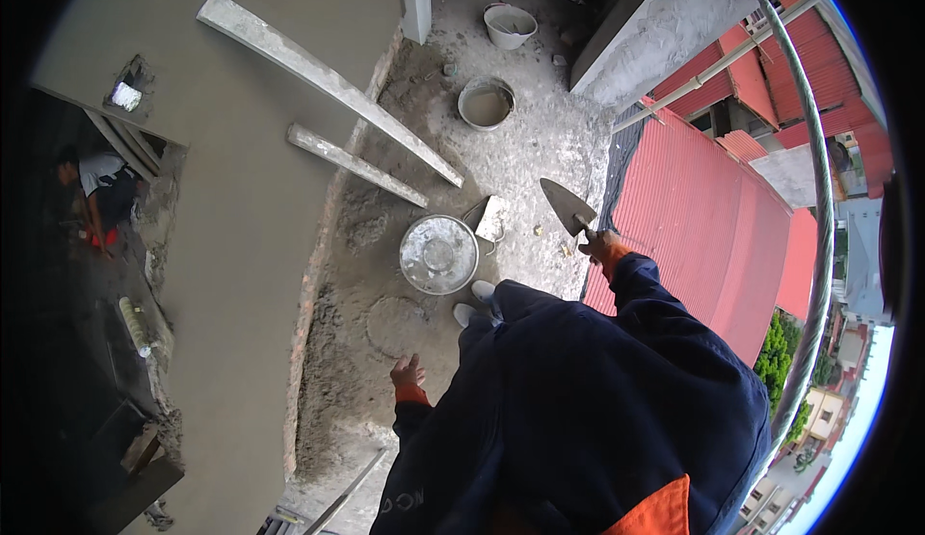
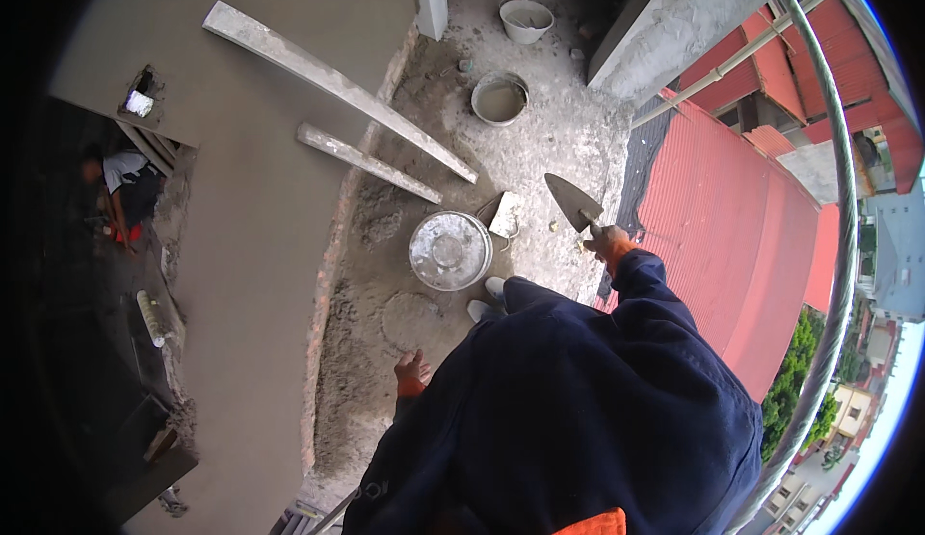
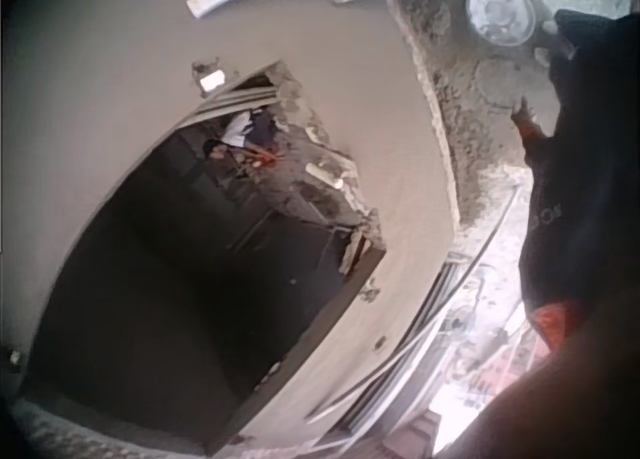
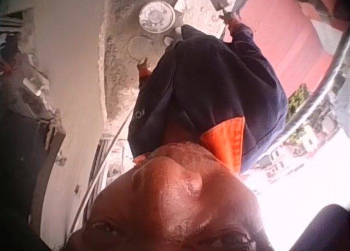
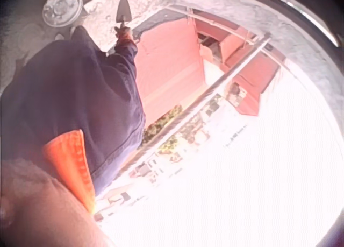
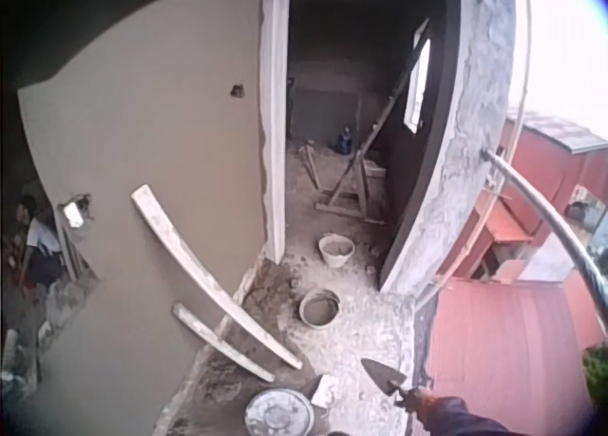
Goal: The person applies mortar to a wall and window threshold using a trowel and a wooden straight edge. They move buckets of material and smooth the wet plaster across the surface with tools.
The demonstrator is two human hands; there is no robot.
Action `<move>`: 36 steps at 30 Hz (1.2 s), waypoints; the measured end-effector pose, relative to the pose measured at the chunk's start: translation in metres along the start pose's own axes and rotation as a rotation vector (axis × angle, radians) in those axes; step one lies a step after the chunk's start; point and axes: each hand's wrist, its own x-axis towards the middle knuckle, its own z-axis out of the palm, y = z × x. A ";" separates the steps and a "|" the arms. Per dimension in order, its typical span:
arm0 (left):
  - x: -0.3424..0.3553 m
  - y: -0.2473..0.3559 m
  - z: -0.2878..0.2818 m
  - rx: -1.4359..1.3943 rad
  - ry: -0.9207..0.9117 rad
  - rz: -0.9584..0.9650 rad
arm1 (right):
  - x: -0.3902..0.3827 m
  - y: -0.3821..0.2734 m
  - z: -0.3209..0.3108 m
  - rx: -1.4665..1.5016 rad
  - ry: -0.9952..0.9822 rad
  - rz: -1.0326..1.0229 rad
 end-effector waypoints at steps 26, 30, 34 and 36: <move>0.007 0.111 0.321 0.824 -0.086 0.598 | 0.680 -0.038 -0.432 1.117 0.406 -0.064; 0.012 0.107 0.395 0.531 0.080 -0.064 | 0.842 -0.065 -0.460 0.946 0.636 -0.060; 0.020 0.131 0.440 0.468 0.123 -0.200 | 0.963 -0.079 -0.471 0.522 0.825 0.001; 0.015 0.144 0.460 0.709 0.056 -0.020 | 1.012 -0.075 -0.480 0.426 0.773 0.045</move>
